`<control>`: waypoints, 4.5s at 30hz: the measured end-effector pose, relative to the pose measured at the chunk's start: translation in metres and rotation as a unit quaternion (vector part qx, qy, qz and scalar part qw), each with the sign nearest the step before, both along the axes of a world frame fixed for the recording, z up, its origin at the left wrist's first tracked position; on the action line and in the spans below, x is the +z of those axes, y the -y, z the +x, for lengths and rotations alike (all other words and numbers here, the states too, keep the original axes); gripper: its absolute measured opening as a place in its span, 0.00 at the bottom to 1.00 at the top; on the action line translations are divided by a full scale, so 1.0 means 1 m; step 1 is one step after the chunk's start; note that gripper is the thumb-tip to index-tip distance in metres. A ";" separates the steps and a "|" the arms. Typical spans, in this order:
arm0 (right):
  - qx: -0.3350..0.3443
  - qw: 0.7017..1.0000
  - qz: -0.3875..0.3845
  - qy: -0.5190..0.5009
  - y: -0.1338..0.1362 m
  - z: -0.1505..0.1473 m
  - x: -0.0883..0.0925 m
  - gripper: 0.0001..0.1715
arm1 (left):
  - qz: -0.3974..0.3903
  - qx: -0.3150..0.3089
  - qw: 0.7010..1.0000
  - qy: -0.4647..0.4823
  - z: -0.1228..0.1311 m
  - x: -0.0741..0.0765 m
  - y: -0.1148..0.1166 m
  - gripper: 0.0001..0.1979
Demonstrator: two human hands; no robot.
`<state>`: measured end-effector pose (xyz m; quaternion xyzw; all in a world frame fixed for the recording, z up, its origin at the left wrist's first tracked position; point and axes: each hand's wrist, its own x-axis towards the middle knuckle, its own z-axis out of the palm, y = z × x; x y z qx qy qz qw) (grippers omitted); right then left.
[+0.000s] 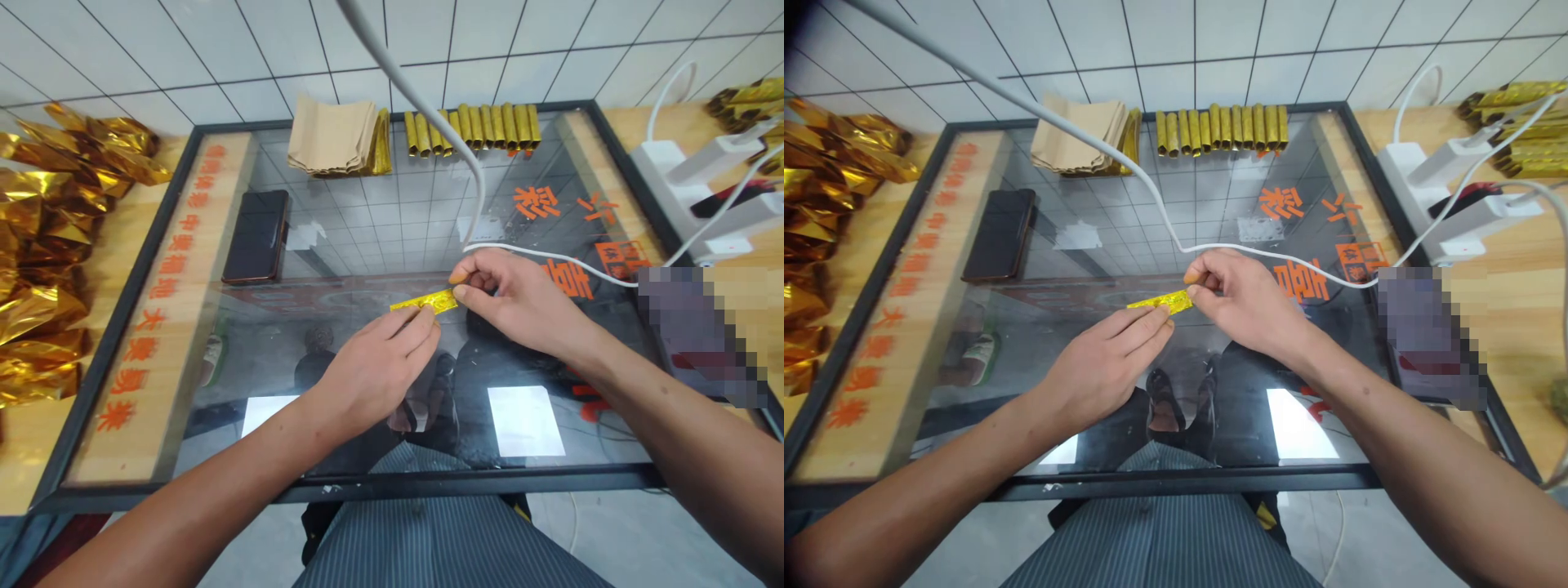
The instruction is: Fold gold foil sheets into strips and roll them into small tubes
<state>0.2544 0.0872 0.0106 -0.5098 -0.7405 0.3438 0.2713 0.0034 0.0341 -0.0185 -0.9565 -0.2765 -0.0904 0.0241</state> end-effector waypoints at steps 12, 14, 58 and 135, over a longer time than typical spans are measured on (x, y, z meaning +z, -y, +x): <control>0.007 0.997 0.038 0.063 0.001 -0.007 -0.005 0.05 | -0.021 0.009 1.000 0.018 0.004 0.008 0.000 0.19; -0.003 0.998 0.026 0.062 -0.001 -0.008 -0.005 0.04 | -0.021 0.009 1.000 0.009 0.004 0.008 0.000 0.19; 0.009 0.995 0.000 0.098 -0.003 -0.008 -0.005 0.02 | -0.042 0.056 0.993 0.100 -0.027 0.011 0.021 0.17; 0.063 0.936 0.224 0.263 0.020 -0.018 -0.003 0.15 | -0.100 0.180 0.966 0.156 0.002 0.011 -0.049 0.09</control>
